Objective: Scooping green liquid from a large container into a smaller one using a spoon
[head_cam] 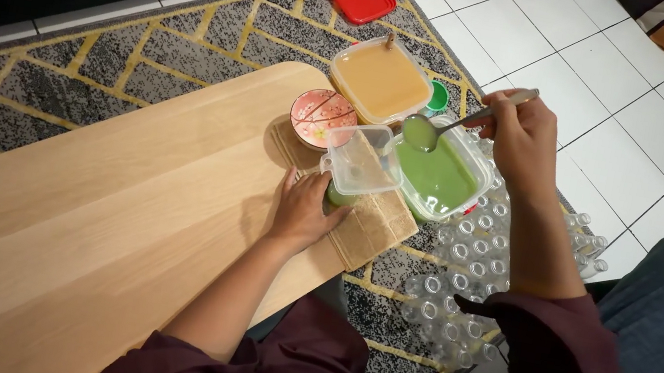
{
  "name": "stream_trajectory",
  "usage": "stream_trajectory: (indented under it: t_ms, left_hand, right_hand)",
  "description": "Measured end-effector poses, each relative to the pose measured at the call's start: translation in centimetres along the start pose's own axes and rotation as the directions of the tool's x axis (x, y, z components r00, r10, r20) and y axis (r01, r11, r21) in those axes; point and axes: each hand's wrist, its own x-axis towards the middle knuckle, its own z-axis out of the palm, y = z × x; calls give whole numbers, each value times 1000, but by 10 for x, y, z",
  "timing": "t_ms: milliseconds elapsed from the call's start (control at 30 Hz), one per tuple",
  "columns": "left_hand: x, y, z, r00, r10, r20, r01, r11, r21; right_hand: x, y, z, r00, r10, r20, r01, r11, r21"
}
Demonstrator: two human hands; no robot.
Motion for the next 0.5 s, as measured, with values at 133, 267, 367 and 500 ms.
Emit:
stream_trajectory:
  t_ms: [133, 267, 367, 500]
  left_hand:
    - [0, -6, 6, 1000, 1, -7, -1, 1000, -5]
    - [1, -9, 9, 998, -26, 60, 27, 999, -17]
    - [-2, -16, 15, 999, 3, 33, -3, 1000, -11]
    - [-2, -14, 13, 1000, 27, -5, -27, 1000, -15]
  right_hand:
    - [-13, -26, 19, 997, 4, 75, -8, 998, 54]
    - [-26, -37, 38, 988, -17, 153, 10, 999, 45]
    - [-35, -36, 49, 979, -9, 203, 9, 1000, 3]
    - [-46, -39, 57, 974, -55, 220, 68, 996, -55]
